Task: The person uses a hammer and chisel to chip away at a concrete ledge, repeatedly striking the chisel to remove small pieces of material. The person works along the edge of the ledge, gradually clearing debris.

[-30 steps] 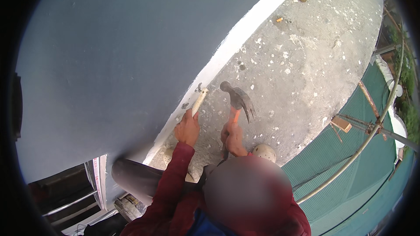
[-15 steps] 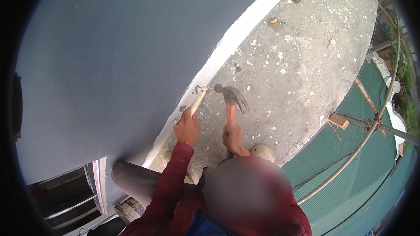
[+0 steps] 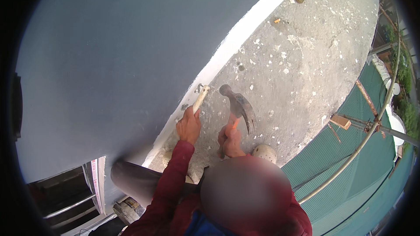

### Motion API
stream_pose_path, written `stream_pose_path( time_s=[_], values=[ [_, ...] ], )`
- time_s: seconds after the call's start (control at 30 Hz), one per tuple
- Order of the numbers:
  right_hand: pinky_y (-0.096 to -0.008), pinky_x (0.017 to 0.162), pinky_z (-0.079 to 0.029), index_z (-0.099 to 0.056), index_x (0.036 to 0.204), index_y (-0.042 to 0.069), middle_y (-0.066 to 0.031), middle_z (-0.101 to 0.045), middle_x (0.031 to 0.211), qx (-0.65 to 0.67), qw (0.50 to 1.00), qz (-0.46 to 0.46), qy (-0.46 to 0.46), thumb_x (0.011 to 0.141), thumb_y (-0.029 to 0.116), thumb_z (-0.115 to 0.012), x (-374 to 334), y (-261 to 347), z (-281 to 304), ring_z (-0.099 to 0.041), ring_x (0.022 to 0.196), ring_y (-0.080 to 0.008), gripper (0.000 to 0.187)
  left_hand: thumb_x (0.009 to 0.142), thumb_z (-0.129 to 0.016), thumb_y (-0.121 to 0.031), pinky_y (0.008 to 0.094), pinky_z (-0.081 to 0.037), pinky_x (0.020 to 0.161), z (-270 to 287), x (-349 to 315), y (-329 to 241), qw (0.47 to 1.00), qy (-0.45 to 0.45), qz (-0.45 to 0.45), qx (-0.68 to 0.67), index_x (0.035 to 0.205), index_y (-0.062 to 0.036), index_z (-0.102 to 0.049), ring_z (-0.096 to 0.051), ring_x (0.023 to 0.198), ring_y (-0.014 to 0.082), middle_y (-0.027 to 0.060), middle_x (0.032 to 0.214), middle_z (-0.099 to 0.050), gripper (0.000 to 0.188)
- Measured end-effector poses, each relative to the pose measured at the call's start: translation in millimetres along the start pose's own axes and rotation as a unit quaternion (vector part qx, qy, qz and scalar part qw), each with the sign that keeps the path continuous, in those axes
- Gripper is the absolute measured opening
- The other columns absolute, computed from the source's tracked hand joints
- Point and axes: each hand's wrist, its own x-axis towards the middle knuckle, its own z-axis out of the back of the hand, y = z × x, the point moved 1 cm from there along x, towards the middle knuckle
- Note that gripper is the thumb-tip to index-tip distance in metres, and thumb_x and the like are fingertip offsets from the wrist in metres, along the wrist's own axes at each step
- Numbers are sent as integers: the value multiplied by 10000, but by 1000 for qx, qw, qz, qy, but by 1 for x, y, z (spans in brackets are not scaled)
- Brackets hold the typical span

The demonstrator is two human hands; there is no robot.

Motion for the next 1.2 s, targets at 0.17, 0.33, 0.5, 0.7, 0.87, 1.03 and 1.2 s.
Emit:
stream_pose_path(
  time_s=[0.17,0.33,0.5,0.7,0.87,1.03,1.2],
  values=[
    [-287,385,-318,-466,724,77,-6,-411,507,-107,990,-68,55,948,766,-282,-5,-1,0,-391,408,-109,747,980,-561,-330,536,-510,691,1,1,-2,999,41,25,0,1165,-78,-531,-681,805,388,162,1024,-677,315],
    [-286,394,-334,-488,699,64,3,-415,505,5,997,74,-2,965,731,-319,-6,1,3,-412,419,-111,738,986,-548,-337,538,-502,689,2,0,-1,1000,15,4,-6,1150,-78,-536,-680,807,389,162,1036,-673,307],
    [-291,385,-332,-471,669,76,-2,-436,505,-79,993,-81,28,986,700,-300,-5,-7,2,-426,409,-120,721,990,-542,-336,532,-503,688,2,-2,-1,999,35,25,7,1135,-81,-536,-680,804,386,156,1038,-670,293],
    [-300,383,-319,-455,663,81,-2,-417,502,11,1000,25,14,1021,650,-262,-3,-4,5,-404,407,-115,699,997,-527,-346,529,-509,674,7,-2,-6,999,27,17,15,1114,-85,-534,-680,801,386,157,1047,-669,286],
    [-297,383,-318,-460,695,78,-8,-416,513,-24,993,-109,32,1008,677,-263,0,-2,9,-397,406,-116,704,1000,-520,-354,523,-513,678,9,-2,-9,998,48,33,19,1149,-85,-532,-681,806,385,160,1055,-667,308],
    [-294,380,-319,-463,716,75,-9,-413,514,42,999,-6,26,1009,673,-275,0,6,8,-393,404,-114,692,1001,-512,-360,535,-517,706,8,-4,-8,997,52,40,29,1203,-84,-527,-681,822,399,161,1077,-668,342],
    [-287,383,-326,-486,759,63,-10,-417,511,2,990,-142,15,1004,679,-286,2,5,10,-392,401,-111,692,1005,-507,-363,543,-507,699,3,-2,-6,997,62,44,31,1176,-81,-522,-674,814,412,167,1062,-678,330]
  ],
)
